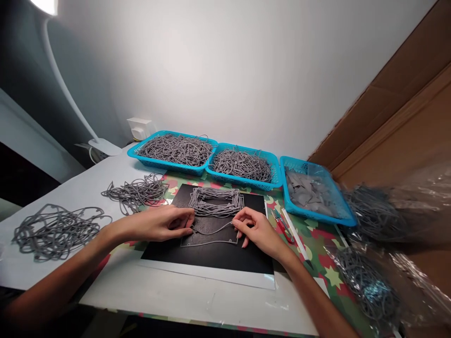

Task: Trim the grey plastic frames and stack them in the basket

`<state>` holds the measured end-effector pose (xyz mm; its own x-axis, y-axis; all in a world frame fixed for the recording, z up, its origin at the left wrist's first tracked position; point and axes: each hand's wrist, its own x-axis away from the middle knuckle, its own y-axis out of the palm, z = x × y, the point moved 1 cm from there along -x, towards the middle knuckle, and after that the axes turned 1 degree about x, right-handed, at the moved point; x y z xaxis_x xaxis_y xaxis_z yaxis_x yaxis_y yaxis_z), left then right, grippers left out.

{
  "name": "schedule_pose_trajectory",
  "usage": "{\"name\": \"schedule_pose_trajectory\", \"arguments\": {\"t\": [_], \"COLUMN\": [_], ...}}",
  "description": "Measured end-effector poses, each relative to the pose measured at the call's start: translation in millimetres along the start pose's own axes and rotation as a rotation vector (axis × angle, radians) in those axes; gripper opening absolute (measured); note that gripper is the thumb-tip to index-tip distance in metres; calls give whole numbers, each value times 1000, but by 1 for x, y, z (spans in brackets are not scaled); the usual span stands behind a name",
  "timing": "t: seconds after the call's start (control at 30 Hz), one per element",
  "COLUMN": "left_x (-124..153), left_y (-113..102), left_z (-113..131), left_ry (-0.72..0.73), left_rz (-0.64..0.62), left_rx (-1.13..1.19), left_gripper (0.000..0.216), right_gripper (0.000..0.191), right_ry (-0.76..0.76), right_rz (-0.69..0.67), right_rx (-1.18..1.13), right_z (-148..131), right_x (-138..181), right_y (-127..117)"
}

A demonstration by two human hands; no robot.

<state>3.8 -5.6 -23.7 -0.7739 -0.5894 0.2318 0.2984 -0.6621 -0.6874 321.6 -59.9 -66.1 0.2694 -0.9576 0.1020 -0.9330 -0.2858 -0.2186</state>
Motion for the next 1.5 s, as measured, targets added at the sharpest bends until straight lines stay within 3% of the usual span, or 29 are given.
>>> {"name": "schedule_pose_trajectory", "arguments": {"t": [0.13,0.33,0.6,0.73,0.93,1.27,1.5], "left_x": [0,-1,-13,-17,-19,-19,-20], "left_y": [1,-1,12,16,20,19,16], "left_z": [2,6,5,9,7,3,3], "left_ry": [3,82,111,92,78,35,5], "left_rz": [10,169,238,191,164,248,301], "left_rx": [7,120,740,966,971,965,950], "left_gripper": [38,44,42,45,45,41,46], "right_gripper": [45,39,38,37,40,43,37], "right_ry": [-36,-145,-211,-234,-259,-250,-259], "right_rz": [24,127,209,224,258,316,287], "right_rx": [-17,-46,-112,-114,-98,-64,-65], "right_z": [-4,-11,-11,-15,-15,-10,-9], "right_x": [4,5,3,4,3,0,2], "right_y": [2,2,11,15,10,-1,0]}}
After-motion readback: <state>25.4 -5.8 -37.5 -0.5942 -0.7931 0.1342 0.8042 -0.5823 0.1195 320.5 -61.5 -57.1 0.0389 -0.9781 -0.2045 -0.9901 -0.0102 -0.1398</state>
